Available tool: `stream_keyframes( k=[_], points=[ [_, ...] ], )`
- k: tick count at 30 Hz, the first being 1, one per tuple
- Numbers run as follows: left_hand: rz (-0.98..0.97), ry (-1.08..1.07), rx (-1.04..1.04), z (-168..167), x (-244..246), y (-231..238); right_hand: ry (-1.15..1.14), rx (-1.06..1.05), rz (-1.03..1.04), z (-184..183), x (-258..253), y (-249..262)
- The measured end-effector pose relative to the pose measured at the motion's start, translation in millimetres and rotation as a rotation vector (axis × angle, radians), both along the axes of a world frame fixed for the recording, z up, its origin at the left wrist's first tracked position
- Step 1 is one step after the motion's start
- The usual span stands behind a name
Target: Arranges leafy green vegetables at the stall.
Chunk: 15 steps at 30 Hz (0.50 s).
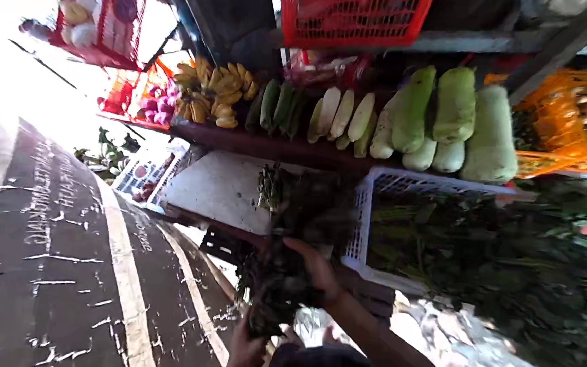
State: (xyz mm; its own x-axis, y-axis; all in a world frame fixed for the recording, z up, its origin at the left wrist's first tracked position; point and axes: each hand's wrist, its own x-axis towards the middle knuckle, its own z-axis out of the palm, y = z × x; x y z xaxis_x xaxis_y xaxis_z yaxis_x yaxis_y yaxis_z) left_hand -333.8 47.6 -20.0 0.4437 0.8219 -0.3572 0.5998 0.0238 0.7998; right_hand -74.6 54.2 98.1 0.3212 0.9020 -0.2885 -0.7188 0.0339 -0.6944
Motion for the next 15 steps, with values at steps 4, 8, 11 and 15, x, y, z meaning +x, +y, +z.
stream_keyframes(
  k=[4, 8, 11, 15],
  points=[
    [0.362, 0.153, -0.173, -52, -55, -15, -0.305, -0.070, 0.363, -52, -96, 87],
    [0.568, 0.312, -0.311, -129, -90, -9, -0.235, -0.144, 0.643, -139, -168, 151],
    [0.660, 0.419, -0.358, -194, -97, 8, -0.236, -0.253, 0.814, -229, -196, 198],
    [0.669, 0.484, -0.363, -290, -89, 42, -0.212, -0.319, 0.922, -335, -196, 245]
  ],
)
